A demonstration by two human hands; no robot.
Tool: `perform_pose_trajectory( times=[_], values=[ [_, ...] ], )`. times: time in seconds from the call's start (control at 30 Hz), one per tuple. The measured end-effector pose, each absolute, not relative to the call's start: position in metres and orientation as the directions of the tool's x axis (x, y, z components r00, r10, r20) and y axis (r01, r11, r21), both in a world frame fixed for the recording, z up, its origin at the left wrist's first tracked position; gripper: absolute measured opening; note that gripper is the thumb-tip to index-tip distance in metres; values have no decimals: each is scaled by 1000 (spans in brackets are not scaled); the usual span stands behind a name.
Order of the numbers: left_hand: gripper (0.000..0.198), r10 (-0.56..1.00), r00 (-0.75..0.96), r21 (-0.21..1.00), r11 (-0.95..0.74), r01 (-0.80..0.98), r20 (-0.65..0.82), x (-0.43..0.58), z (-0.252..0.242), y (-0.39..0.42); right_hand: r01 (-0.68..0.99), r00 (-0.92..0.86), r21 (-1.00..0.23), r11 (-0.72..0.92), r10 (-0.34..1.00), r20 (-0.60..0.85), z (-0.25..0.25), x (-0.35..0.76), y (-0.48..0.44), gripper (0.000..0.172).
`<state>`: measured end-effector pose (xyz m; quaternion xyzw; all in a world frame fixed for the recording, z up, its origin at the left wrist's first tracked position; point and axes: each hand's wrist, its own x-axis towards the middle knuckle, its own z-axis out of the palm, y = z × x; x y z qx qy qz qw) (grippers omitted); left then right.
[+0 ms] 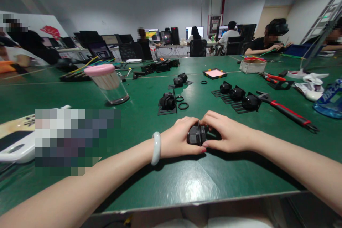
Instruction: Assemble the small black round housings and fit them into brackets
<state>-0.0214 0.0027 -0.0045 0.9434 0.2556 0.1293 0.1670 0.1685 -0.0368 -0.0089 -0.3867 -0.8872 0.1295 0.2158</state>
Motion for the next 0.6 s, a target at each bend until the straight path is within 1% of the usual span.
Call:
perform_pose_trajectory(
  times=[0.33, 0.6],
  values=[
    [50, 550, 826, 381, -795, 473, 124, -22, -5, 2, 635, -609, -422, 647, 755, 242, -8, 170, -37, 31],
    [49, 553, 822, 409, -786, 463, 132, -21, -4, 2, 656, -594, -386, 648, 759, 265, -8, 168, -38, 33]
  ],
)
